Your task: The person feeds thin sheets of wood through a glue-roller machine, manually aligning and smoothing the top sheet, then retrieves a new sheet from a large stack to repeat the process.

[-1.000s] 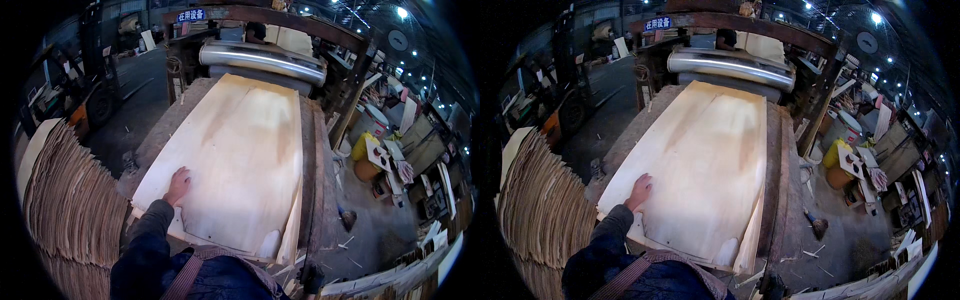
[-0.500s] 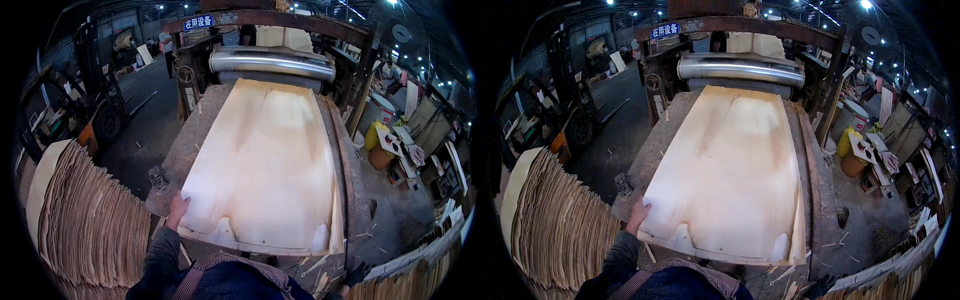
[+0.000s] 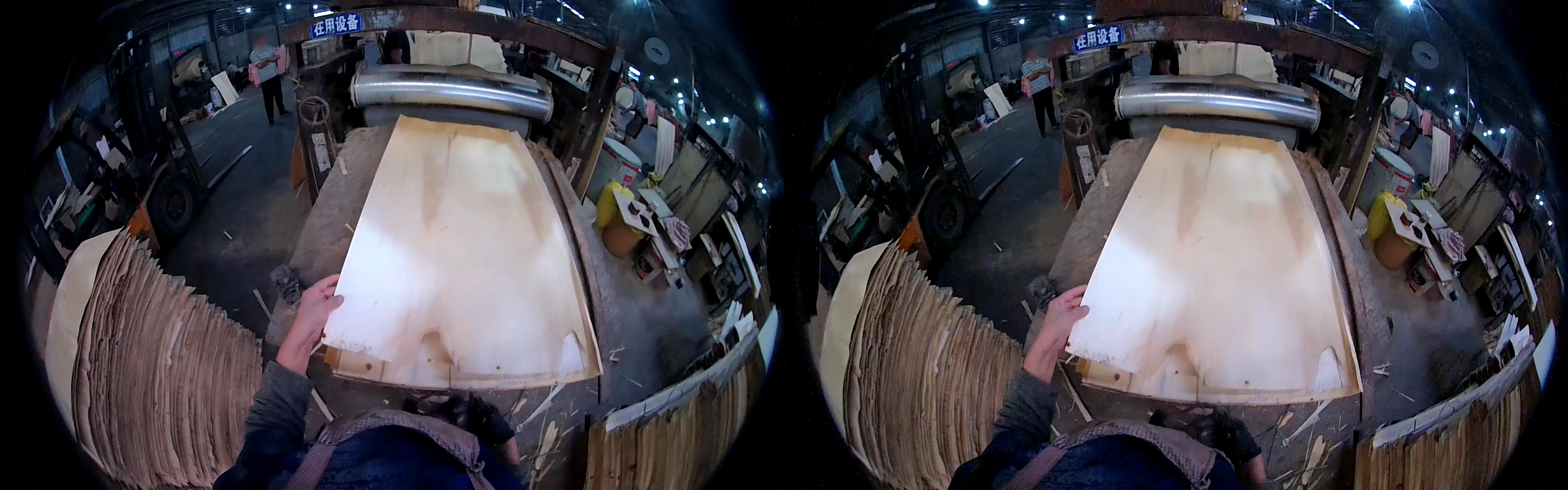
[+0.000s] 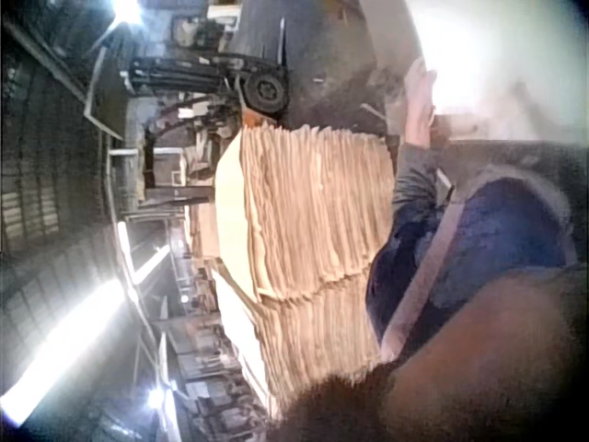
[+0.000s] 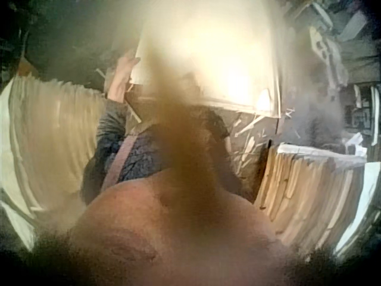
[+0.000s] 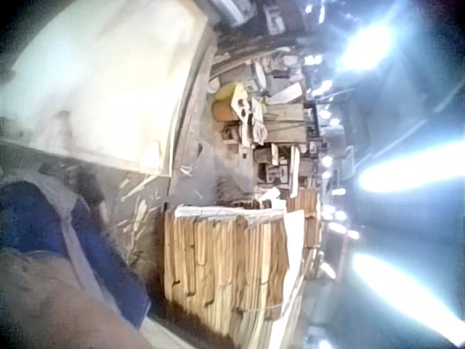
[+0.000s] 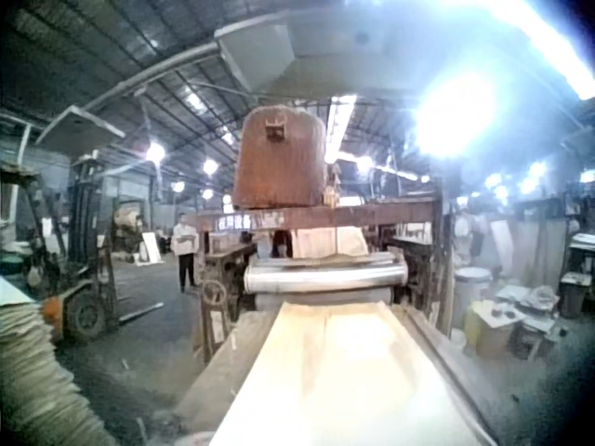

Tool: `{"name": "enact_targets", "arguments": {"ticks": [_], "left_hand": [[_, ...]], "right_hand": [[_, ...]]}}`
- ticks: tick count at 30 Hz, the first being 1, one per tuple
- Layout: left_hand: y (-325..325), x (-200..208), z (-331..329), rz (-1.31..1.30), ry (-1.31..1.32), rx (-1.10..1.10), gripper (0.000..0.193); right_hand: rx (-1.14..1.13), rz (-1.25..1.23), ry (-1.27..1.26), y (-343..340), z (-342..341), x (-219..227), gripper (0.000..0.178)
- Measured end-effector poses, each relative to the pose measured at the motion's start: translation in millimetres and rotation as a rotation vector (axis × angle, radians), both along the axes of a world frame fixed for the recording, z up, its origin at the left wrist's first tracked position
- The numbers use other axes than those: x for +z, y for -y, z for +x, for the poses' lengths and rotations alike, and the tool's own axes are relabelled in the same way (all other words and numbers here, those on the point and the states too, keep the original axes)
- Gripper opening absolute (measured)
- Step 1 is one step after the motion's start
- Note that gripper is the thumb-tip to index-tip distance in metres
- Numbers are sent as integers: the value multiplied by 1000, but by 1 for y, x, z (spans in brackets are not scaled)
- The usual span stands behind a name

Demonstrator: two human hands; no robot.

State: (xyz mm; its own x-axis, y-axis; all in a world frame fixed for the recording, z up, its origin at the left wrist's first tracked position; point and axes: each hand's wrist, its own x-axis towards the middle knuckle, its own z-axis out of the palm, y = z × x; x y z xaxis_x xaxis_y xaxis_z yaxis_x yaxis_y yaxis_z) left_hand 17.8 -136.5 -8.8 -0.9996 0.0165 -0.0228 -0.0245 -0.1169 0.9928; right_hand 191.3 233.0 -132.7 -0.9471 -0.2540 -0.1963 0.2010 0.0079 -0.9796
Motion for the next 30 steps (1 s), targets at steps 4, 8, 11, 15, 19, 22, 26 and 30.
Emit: {"name": "enact_targets", "arguments": {"ticks": [4,8,11,15,19,22,26,30], "left_hand": [[10,7,16,149,11,52,48],[32,-29,22,95,61,160,54],[31,-49,11,166,68,149,54],[10,-43,-1,137,89,226,53],[-7,-54,-12,-464,94,287,54],[-15,-93,-5,-944,25,296,61],[-48,-115,12,-1185,59,295,64],[-40,-102,13,-1021,125,255,62]], "right_hand": [[-156,-159,-22,-16,-2,-64,26],[-477,-599,295,-24,-22,4,23],[-427,-157,67,-51,-42,-38,21],[-481,-504,241,-35,-93,44,14],[-385,-708,227,-32,-179,41,17],[-305,-782,209,-28,-255,19,14],[-218,-1038,160,-22,-340,3,23],[-349,-1010,201,-1,-359,18,35]]}}
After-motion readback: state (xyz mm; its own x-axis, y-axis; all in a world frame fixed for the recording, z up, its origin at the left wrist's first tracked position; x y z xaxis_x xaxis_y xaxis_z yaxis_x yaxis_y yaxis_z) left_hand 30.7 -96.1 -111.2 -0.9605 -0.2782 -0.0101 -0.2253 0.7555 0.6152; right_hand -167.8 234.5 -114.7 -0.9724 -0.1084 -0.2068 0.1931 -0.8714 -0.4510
